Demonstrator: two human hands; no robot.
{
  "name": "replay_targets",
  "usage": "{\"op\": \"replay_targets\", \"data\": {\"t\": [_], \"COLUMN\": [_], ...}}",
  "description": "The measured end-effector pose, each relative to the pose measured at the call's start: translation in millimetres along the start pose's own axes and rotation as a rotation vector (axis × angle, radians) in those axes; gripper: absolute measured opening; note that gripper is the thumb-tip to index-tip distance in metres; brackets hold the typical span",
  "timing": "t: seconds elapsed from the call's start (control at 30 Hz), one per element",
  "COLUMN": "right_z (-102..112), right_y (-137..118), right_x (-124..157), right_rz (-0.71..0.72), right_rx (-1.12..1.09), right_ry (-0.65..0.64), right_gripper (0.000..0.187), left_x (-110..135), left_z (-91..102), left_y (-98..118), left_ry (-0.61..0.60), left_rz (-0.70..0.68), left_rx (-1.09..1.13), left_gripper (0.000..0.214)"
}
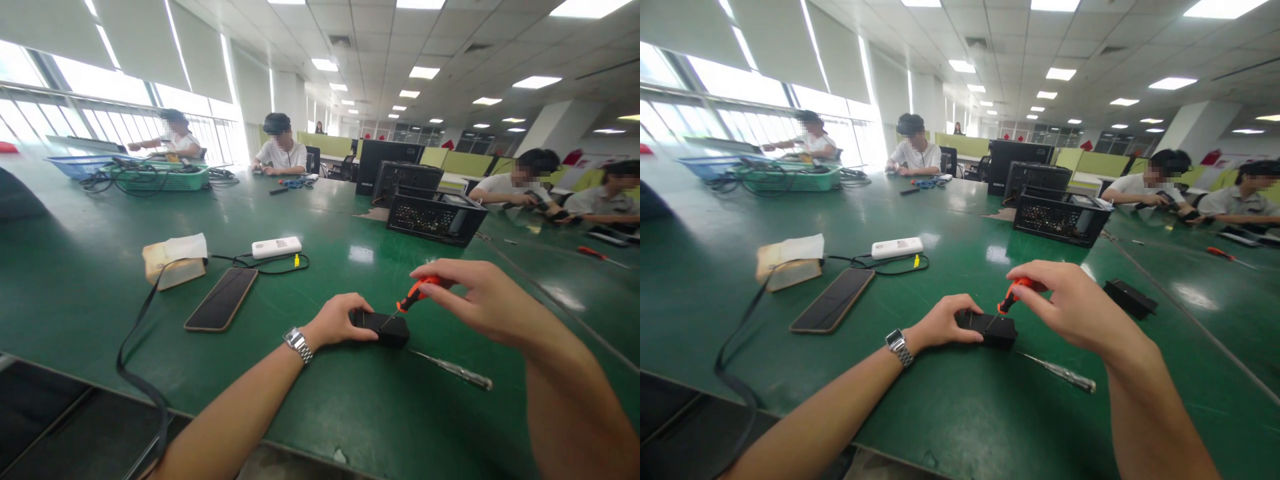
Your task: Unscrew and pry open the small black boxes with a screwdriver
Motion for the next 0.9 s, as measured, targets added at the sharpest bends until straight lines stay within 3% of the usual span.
{"op": "replay_targets", "data": {"t": [0.07, 0.17, 0.3, 0.4, 0.47, 0.57, 0.77, 0.9], "right_z": [5.0, -0.6, -53.9, -97.6, -117.2, -127.5, -107.2, -111.7], "right_y": [15.4, 56.1, 107.4, 127.3, 132.8, 133.8, 122.2, 121.9], "right_x": [6.2, 17.9, 32.7, 42.2, 45.8, 45.7, 49.5, 73.5], "right_rz": [-0.046, -0.243, -0.396, -0.411, -0.414, -0.417, -0.382, -0.425], "right_rx": [-0.055, -0.139, -0.195, -0.22, -0.223, -0.209, -0.187, -0.351], "right_ry": [0.033, 0.179, 0.131, 0.06, 0.012, -0.042, -0.101, -0.412], "right_gripper": [0.027, 0.031, 0.034, 0.034, 0.031, 0.029, 0.029, 0.026], "left_x": [-0.2, -0.5, 0.1, 1.5, 2.2, 2.3, 5.2, 9.4], "left_z": [0.2, 0.3, -0.3, -1.4, -1.8, -1.9, 2.4, 5.1], "left_y": [-0.5, -0.1, 4.7, 8.0, 8.1, 7.3, 6.0, 5.5], "left_ry": [0.001, -0.008, -0.017, -0.024, -0.021, -0.011, 0.023, 0.017], "left_rz": [0.008, 0.021, 0.014, 0.008, 0.023, 0.041, 0.076, 0.089], "left_rx": [-0.006, -0.011, -0.003, -0.015, -0.035, -0.058, -0.097, -0.095], "left_gripper": [0.043, 0.041, 0.04, 0.047, 0.044, 0.037, 0.034, 0.039]}}
Point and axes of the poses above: each hand's wrist, its own x-axis away from the middle knuckle, its own z-axis out of the back of the hand, y = z × x, the point moved 5 cm from there along -x, towards the middle knuckle, and after that the axes turned 8 degrees about -y, right-handed, at the moved point
